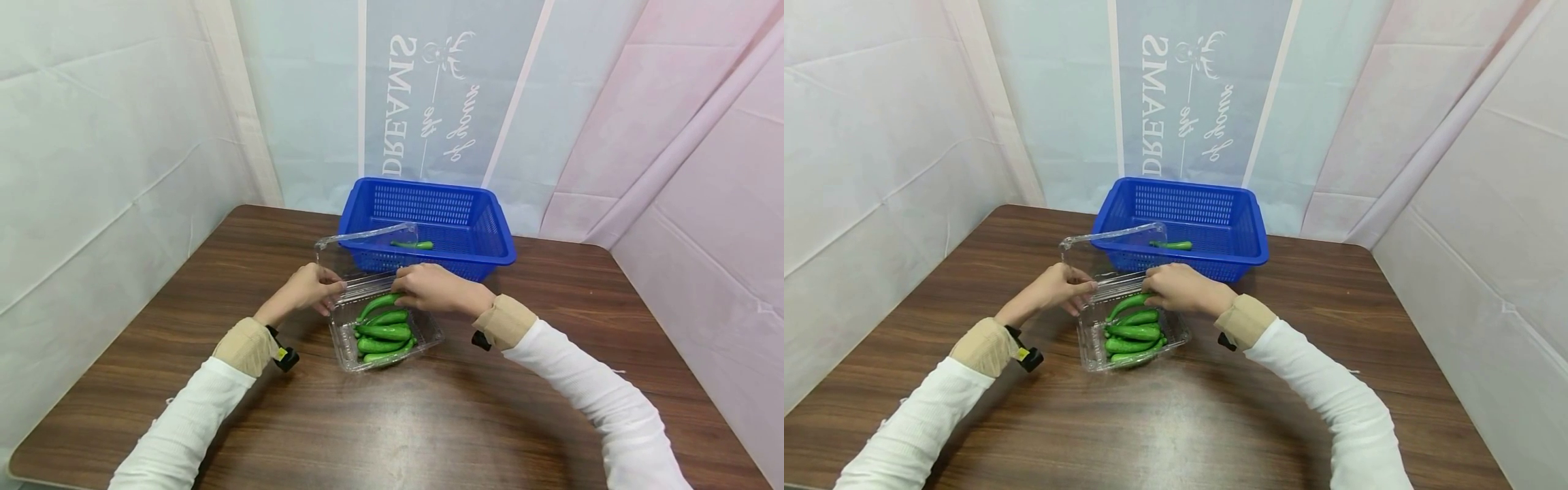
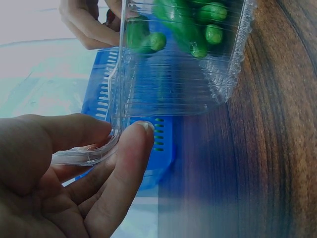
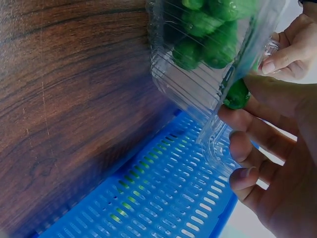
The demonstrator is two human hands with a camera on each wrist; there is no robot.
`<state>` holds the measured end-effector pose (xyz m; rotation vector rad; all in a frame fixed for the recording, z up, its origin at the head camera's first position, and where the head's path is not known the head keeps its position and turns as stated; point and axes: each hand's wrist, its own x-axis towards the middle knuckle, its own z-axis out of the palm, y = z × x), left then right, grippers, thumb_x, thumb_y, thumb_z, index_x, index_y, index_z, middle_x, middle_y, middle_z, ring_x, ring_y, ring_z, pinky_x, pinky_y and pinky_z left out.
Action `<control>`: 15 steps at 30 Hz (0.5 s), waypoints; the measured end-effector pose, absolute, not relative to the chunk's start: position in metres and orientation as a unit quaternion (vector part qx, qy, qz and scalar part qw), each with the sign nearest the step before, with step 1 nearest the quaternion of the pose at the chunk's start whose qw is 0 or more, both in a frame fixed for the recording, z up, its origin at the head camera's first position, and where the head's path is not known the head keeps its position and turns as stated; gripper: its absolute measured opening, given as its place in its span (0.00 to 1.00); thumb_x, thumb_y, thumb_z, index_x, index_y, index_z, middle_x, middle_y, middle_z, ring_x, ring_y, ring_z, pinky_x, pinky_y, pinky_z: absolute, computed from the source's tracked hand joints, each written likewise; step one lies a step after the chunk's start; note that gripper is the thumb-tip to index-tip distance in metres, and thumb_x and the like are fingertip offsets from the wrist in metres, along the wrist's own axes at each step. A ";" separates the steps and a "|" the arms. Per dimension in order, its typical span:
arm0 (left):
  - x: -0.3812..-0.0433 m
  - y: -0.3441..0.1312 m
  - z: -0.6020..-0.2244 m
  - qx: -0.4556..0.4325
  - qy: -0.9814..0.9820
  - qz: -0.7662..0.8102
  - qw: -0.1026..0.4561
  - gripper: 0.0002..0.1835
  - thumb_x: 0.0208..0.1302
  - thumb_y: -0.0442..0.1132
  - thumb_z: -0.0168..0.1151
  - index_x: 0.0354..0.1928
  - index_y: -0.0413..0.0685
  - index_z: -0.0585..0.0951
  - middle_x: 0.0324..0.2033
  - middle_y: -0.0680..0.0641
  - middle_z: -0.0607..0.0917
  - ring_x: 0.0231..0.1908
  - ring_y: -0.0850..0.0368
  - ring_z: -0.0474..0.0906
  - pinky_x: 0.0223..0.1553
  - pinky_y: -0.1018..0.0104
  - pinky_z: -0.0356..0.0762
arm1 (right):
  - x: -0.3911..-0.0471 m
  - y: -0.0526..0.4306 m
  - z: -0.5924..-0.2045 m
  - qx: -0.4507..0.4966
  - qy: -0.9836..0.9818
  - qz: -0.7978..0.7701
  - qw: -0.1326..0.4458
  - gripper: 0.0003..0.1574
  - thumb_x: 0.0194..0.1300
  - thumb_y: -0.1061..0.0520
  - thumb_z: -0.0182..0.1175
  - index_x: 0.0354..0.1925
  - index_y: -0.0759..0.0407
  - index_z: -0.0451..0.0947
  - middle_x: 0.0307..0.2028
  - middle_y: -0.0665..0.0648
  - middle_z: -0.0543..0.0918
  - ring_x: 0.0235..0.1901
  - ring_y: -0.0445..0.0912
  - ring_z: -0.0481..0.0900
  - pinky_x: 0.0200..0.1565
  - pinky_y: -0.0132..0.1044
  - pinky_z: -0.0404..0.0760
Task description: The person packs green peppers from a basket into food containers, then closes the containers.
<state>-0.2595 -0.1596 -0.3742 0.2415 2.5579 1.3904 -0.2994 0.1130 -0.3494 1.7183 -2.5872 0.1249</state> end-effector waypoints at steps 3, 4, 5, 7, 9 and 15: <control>-0.260 -0.160 -0.375 0.081 0.869 0.475 0.110 0.15 0.72 0.35 0.59 0.50 0.27 0.81 0.28 0.41 0.86 0.21 0.55 0.83 0.27 0.53 0.88 | -0.300 0.112 -0.351 0.555 -0.831 0.037 0.015 0.06 0.66 0.54 0.66 0.40 0.55 0.85 0.36 0.49 0.82 0.36 0.43 0.81 0.38 0.41 0.84; -0.260 -0.160 -0.375 0.082 0.869 0.475 0.110 0.15 0.72 0.35 0.59 0.50 0.27 0.81 0.28 0.41 0.86 0.21 0.55 0.83 0.27 0.53 0.88 | -0.300 0.112 -0.351 0.557 -0.830 0.035 0.016 0.07 0.66 0.54 0.67 0.40 0.55 0.85 0.36 0.50 0.82 0.36 0.43 0.81 0.38 0.41 0.84; -0.260 -0.160 -0.375 0.084 0.869 0.474 0.111 0.15 0.72 0.35 0.59 0.50 0.26 0.81 0.27 0.41 0.86 0.21 0.55 0.83 0.27 0.53 0.88 | -0.300 0.111 -0.352 0.558 -0.829 0.033 0.016 0.07 0.66 0.54 0.67 0.40 0.55 0.85 0.36 0.50 0.82 0.36 0.43 0.81 0.38 0.41 0.84; -0.261 -0.159 -0.375 0.082 0.870 0.474 0.112 0.15 0.72 0.35 0.59 0.49 0.27 0.81 0.27 0.41 0.86 0.21 0.56 0.83 0.27 0.53 0.88 | -0.299 0.111 -0.351 0.558 -0.829 0.028 0.016 0.08 0.66 0.54 0.67 0.41 0.56 0.85 0.37 0.50 0.83 0.37 0.43 0.81 0.39 0.41 0.84; -0.261 -0.159 -0.375 0.083 0.871 0.472 0.112 0.15 0.72 0.35 0.59 0.49 0.27 0.82 0.26 0.41 0.86 0.20 0.56 0.83 0.27 0.53 0.88 | -0.300 0.110 -0.351 0.558 -0.830 0.024 0.016 0.09 0.66 0.54 0.67 0.42 0.56 0.85 0.37 0.50 0.83 0.37 0.44 0.82 0.40 0.41 0.85; -0.261 -0.158 -0.376 0.080 0.871 0.471 0.112 0.15 0.72 0.35 0.60 0.50 0.27 0.81 0.26 0.43 0.86 0.20 0.56 0.83 0.28 0.51 0.88 | -0.299 0.110 -0.353 0.549 -0.835 0.022 0.011 0.09 0.65 0.53 0.68 0.42 0.55 0.85 0.38 0.50 0.84 0.37 0.43 0.82 0.40 0.41 0.85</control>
